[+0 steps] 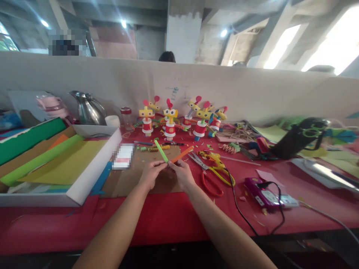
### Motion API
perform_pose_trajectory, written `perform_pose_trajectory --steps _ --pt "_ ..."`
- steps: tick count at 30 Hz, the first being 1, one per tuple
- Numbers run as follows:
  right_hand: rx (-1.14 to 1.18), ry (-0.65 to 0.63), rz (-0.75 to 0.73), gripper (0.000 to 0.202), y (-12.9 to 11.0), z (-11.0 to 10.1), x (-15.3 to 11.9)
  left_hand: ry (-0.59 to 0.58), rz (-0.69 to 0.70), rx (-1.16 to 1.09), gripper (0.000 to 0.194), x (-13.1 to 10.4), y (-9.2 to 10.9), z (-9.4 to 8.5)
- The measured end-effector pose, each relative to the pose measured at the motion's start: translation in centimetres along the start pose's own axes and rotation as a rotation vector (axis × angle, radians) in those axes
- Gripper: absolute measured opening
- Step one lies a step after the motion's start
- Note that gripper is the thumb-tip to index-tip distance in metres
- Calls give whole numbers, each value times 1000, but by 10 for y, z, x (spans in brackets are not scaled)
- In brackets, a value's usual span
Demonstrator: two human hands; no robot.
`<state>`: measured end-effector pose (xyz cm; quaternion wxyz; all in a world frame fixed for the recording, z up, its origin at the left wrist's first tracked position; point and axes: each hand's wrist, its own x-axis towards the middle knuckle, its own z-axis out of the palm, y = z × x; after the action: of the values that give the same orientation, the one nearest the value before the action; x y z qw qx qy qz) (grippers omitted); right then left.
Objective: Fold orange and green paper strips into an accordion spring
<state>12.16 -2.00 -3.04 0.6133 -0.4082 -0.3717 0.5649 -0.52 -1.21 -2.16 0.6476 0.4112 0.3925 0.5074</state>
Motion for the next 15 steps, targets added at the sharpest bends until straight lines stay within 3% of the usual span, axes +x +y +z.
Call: perform_pose_trajectory --steps 4,10,15 --pt "-41 12 59 25 -5 2 6 89 4 -3 35 4 -2 -2" --pt "-37 -101 108 27 -11 3 16 63 11 -50 37 7 2 -7" --pt "56 -124 128 30 -9 -2 14 138 4 -85 26 8 5 -4"
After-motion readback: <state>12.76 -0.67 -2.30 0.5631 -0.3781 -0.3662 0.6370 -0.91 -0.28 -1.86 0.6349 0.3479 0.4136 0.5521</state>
